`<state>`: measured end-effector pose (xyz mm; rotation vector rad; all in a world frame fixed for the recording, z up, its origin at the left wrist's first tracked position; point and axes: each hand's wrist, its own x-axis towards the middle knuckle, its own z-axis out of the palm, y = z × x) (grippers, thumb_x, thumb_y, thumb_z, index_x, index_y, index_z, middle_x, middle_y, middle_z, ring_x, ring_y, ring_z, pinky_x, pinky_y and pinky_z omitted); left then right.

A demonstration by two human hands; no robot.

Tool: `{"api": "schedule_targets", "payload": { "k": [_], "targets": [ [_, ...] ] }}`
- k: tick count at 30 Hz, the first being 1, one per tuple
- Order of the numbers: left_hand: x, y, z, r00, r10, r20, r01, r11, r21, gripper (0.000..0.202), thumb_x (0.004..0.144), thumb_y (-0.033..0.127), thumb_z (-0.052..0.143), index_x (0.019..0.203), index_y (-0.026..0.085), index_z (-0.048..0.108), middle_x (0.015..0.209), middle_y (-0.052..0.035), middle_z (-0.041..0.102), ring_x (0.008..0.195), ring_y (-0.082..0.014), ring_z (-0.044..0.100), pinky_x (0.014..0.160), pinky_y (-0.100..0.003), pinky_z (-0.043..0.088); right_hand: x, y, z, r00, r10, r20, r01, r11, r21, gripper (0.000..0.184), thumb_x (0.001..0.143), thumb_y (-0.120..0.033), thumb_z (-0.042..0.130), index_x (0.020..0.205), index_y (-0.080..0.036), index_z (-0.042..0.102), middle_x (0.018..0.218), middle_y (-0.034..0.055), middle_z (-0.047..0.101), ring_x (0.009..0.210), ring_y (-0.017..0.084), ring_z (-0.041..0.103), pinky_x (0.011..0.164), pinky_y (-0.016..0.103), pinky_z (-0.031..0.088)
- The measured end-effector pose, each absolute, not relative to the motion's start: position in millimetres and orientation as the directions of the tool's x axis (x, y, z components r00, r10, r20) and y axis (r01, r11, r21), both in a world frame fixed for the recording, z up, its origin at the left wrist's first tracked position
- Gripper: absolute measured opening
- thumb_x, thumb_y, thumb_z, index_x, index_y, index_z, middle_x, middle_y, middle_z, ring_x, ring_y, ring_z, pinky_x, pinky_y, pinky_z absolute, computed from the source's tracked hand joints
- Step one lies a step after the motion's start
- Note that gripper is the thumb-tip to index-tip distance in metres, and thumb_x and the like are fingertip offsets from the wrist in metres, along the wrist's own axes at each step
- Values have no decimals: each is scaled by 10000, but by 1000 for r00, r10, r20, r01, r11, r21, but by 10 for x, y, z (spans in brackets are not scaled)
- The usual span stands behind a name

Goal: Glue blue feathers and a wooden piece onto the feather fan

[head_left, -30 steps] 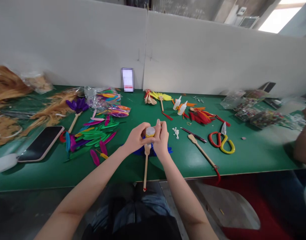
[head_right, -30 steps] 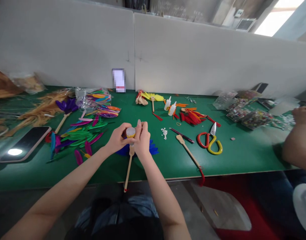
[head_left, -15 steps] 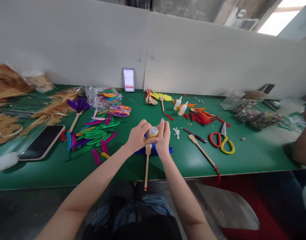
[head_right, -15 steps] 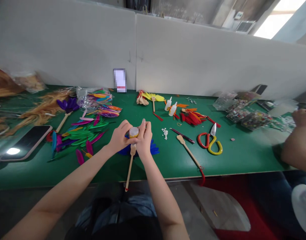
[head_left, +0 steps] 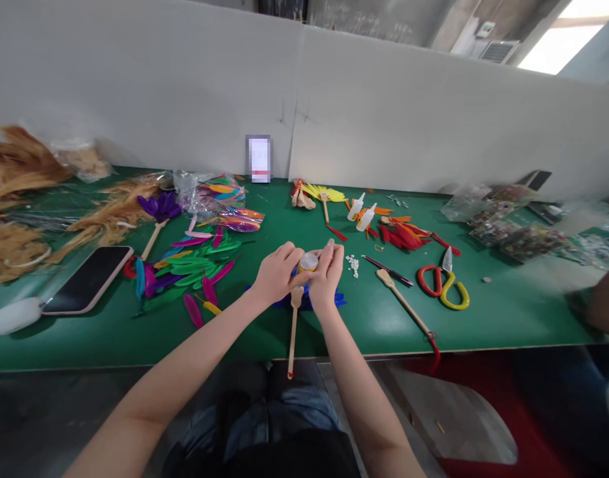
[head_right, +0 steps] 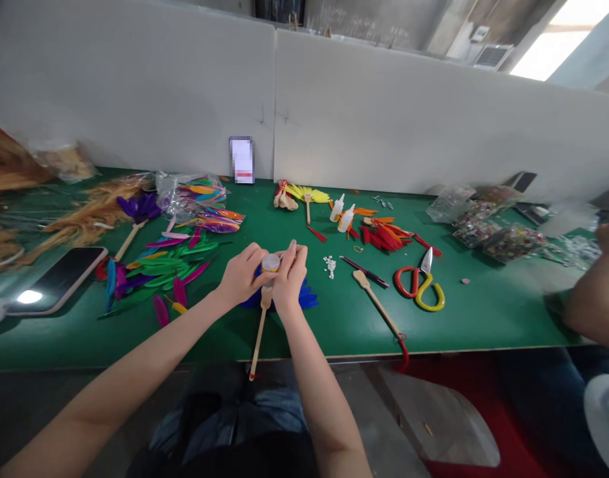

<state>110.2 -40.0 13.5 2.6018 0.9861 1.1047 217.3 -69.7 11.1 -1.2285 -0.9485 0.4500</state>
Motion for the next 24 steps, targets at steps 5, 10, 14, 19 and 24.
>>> {"api": "schedule_targets", "payload": {
  "k": [5,10,14,19,24],
  "targets": [
    [1117,-422,102,485,635,601,524,-761,381,475,913,610,252,782,205,463,751,-11,437,612,-156,455,512,-249,320,2155,-729,199,555,756,347,164,309,-937,284,943,-482,307,780,-256,360,645,-34,518,530,127,518,538,267,434],
    [1137,-429,88,493,624,606,530,-768,359,462,916,601,253,761,206,436,740,-15,441,614,-163,460,523,-259,324,2140,-720,188,586,730,352,147,331,-932,286,947,-466,302,747,-263,330,605,-50,464,511,133,484,542,276,426],
    [1124,-438,104,515,621,591,538,-770,341,458,912,601,257,778,205,442,749,-30,474,666,-190,501,545,-272,347,2147,-678,130,608,719,337,145,316,-938,293,948,-470,285,737,-268,301,593,-55,444,516,144,483,548,286,427],
    [1085,-434,165,529,644,553,554,-755,350,457,916,586,256,868,192,480,804,-55,541,751,-219,553,595,-288,402,2151,-662,115,617,714,331,109,339,-934,295,936,-482,317,739,-263,314,583,-70,422,505,126,472,540,272,411],
    [1076,-449,257,571,697,434,518,-716,468,454,878,575,403,1062,174,510,962,-82,628,873,-248,602,660,-297,442,2129,-666,126,630,704,327,63,374,-925,301,924,-479,353,731,-248,353,588,-85,415,502,96,436,553,250,394]
  ]
}}
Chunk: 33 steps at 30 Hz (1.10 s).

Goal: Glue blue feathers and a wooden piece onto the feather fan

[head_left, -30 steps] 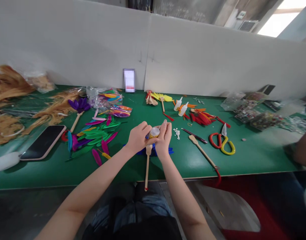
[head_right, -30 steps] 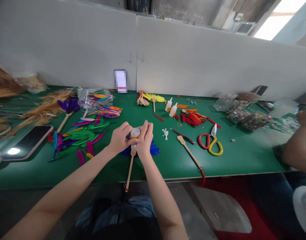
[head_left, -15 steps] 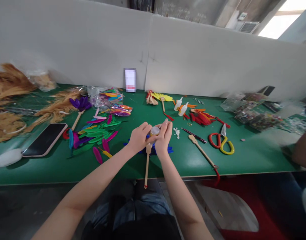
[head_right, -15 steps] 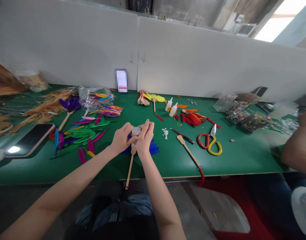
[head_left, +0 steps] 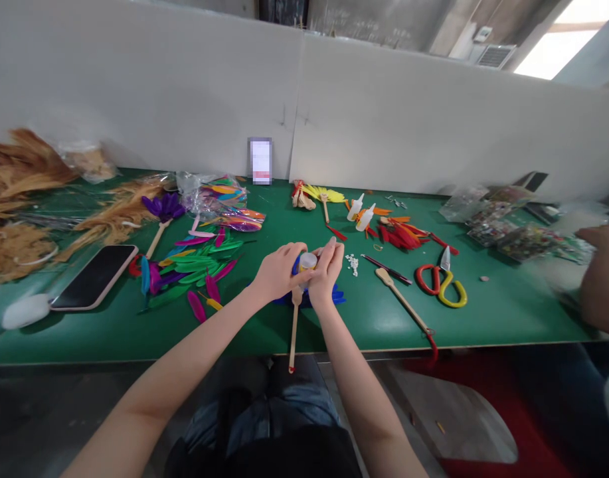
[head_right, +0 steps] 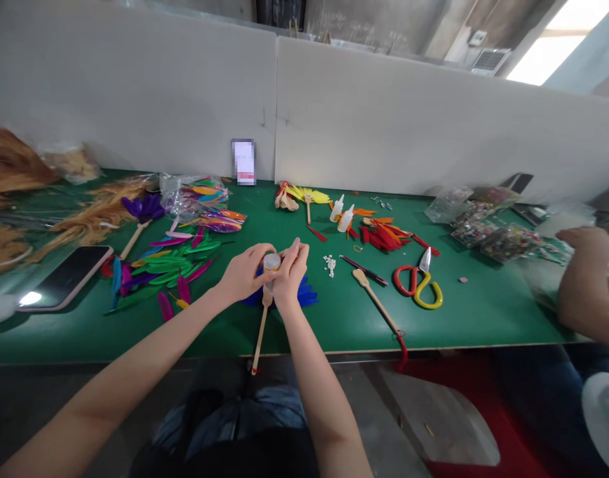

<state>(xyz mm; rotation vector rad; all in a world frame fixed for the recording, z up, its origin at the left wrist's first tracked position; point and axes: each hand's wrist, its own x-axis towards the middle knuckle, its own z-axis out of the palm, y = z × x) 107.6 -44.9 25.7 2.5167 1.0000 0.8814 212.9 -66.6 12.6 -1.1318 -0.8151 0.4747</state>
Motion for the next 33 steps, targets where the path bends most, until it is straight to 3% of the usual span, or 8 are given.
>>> {"api": "schedule_targets", "payload": {
  "k": [3,6,10,13,17,21,26,33],
  "targets": [
    [1079,-481,295,585,722,370,466,-673,575,442,871,530,456,1162,202,513,981,-53,667,790,-219,631,621,-272,439,2116,-659,143,622,716,317,23,388,-921,325,903,-495,396,702,-240,385,586,-86,418,512,87,432,560,238,396],
    [1071,-502,308,507,762,402,425,-627,652,404,888,508,443,1133,208,559,820,-14,671,630,-161,607,550,-232,409,2145,-661,167,607,735,303,-23,397,-918,358,881,-523,422,674,-232,409,577,-78,449,516,84,451,549,230,405],
    [1034,-466,320,308,831,464,352,-552,756,422,915,534,373,988,173,580,582,29,535,483,-111,496,476,-208,363,2294,-707,196,566,818,103,-328,338,-882,398,839,-563,483,649,-221,416,536,-80,485,448,71,446,450,202,379],
    [1004,-391,404,164,857,488,265,-515,815,447,928,561,316,903,177,543,582,26,502,474,-100,476,449,-203,368,2427,-766,227,421,905,-62,-559,205,-803,380,753,-519,644,645,-198,473,461,-116,381,375,41,339,368,163,297],
    [986,-298,692,26,909,415,-58,-413,909,402,874,589,452,758,205,488,490,64,420,346,-67,367,322,-192,278,2471,-819,307,117,980,-160,-745,-20,-667,303,697,-387,754,684,-151,565,437,-132,335,361,14,283,341,124,255],
    [997,-277,1042,43,897,439,-196,-423,884,378,857,563,515,730,210,473,467,76,409,313,-52,357,291,-180,275,2340,-842,423,0,983,-186,-799,-112,-591,256,680,-296,783,682,-131,588,438,-130,352,359,2,293,336,99,275],
    [1038,-353,1255,98,816,569,-120,-558,821,347,850,516,558,723,204,474,527,68,440,362,-43,390,320,-167,303,2095,-939,579,-65,970,-236,-870,-171,-462,280,601,-267,841,677,-116,617,418,-138,376,338,-19,301,307,64,295],
    [973,-356,1210,111,702,704,-98,-697,711,247,886,411,550,759,199,564,554,56,448,443,-53,387,389,-162,322,1855,-1158,711,-15,950,-311,-894,-152,-422,281,529,-247,876,687,-149,665,488,-107,549,403,-1,486,412,71,498]
  ]
}}
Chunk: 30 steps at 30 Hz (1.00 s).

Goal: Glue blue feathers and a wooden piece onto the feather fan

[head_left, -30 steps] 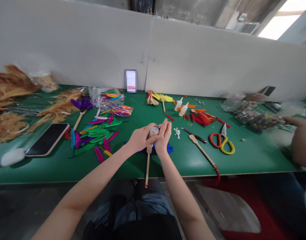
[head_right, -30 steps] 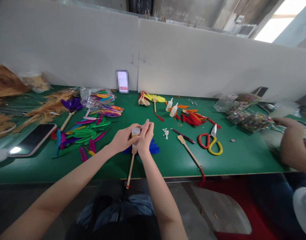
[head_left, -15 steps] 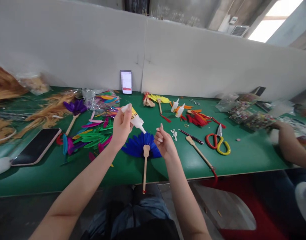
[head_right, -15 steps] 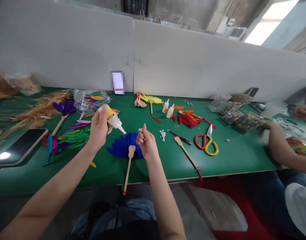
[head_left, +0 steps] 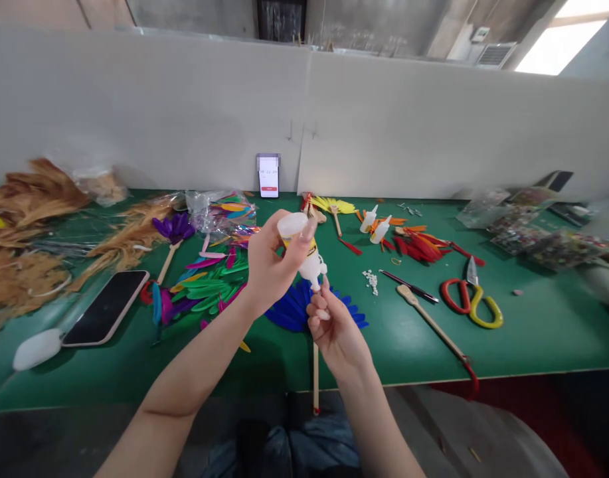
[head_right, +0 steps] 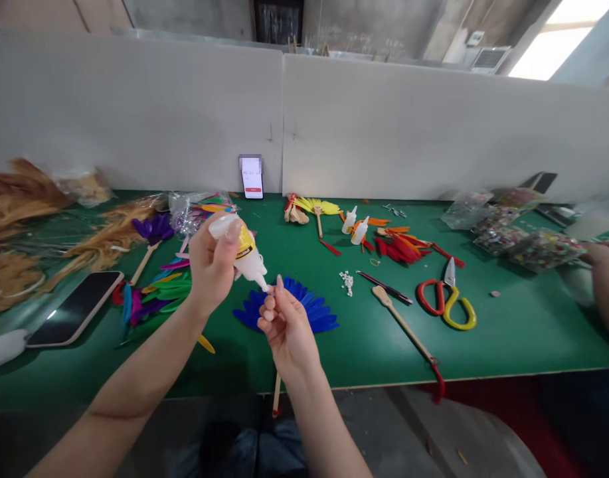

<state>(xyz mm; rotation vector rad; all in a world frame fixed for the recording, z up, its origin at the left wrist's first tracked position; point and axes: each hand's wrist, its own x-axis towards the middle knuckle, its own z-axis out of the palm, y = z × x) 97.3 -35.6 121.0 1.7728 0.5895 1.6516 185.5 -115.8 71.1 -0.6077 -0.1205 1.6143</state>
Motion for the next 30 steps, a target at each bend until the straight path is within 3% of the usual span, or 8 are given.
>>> {"api": "schedule_targets", "payload": {
  "k": [5,9,16,22,30],
  "targets": [
    [918,-263,1194,140,679,721,-138,-708,693,225,895,408,540,817,212,616,584,41,478,480,-61,422,401,-166,332,1736,-1195,707,3,884,-467,-900,-201,-387,211,636,-269,824,732,-131,697,538,-60,652,465,45,624,476,105,560],
    [878,-243,1221,161,693,703,-155,-685,712,248,893,439,531,800,225,612,613,29,496,511,-78,439,432,-189,369,1691,-1226,706,-22,863,-504,-906,-231,-356,104,717,-174,759,797,-133,707,658,-10,734,604,101,712,549,133,585],
    [848,-317,1283,147,794,590,-100,-581,807,383,838,593,511,728,228,547,597,17,445,486,-103,429,429,-233,371,1675,-1324,672,-46,901,-431,-911,-215,-352,150,661,-206,808,753,-159,700,601,-39,700,546,79,686,514,118,576],
    [844,-354,1303,183,809,559,-126,-544,829,399,839,602,505,719,222,515,590,18,407,459,-94,394,395,-227,337,1642,-1319,623,22,925,-380,-888,-157,-432,304,525,-222,878,770,-148,714,574,-38,684,534,89,674,535,138,581],
    [827,-305,1274,190,828,528,-131,-511,849,350,856,561,517,763,225,544,575,31,373,419,-71,361,354,-201,305,1677,-1306,561,13,887,-461,-884,-206,-419,244,597,-176,831,813,-149,721,688,-1,740,624,111,713,570,144,582]
  ]
}}
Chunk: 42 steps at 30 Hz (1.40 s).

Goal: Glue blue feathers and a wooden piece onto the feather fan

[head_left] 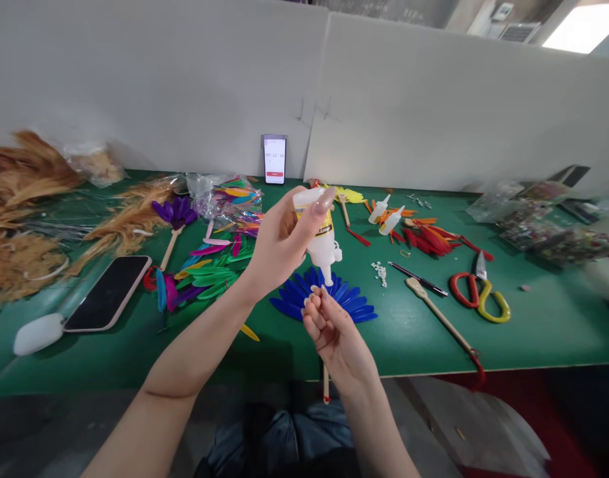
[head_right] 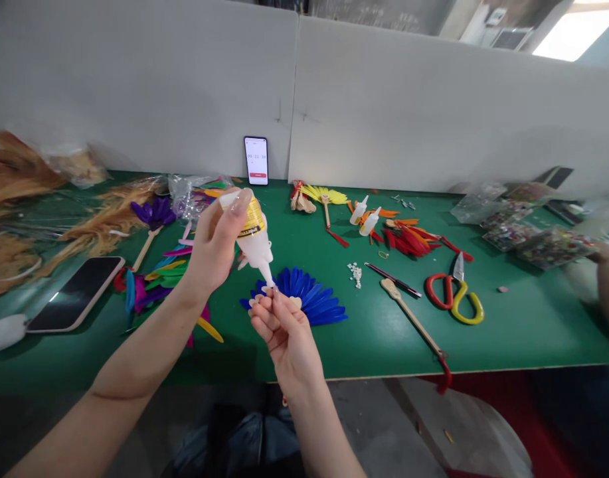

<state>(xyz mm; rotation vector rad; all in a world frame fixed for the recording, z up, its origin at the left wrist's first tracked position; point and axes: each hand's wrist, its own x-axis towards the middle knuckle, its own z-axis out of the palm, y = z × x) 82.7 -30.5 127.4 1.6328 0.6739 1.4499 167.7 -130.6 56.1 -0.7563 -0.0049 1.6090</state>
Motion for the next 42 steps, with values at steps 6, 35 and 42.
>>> {"api": "schedule_targets", "payload": {
  "k": [6,35,42],
  "targets": [
    [821,-324,1302,296,825,481,-164,-452,877,286,877,486,524,774,221,555,569,35,410,389,-64,366,328,-193,305,1694,-1313,551,-45,884,-465,-907,-232,-352,149,766,-258,717,835,-127,696,723,37,739,677,142,721,585,191,595],
    [944,-574,1219,769,603,214,194,-538,820,180,764,153,554,915,235,501,838,4,630,685,-158,602,546,-237,444,2084,-1043,797,354,926,-135,-854,261,-451,391,845,-514,440,1066,-244,616,1304,52,573,1267,201,479,1072,448,341],
    [976,-613,1193,776,603,188,307,-620,722,176,771,179,590,920,234,512,764,10,615,658,-176,579,536,-245,402,2041,-1071,815,366,916,-167,-856,260,-447,402,862,-514,419,1046,-225,628,1243,54,621,1233,204,517,1083,436,325]
  ]
}}
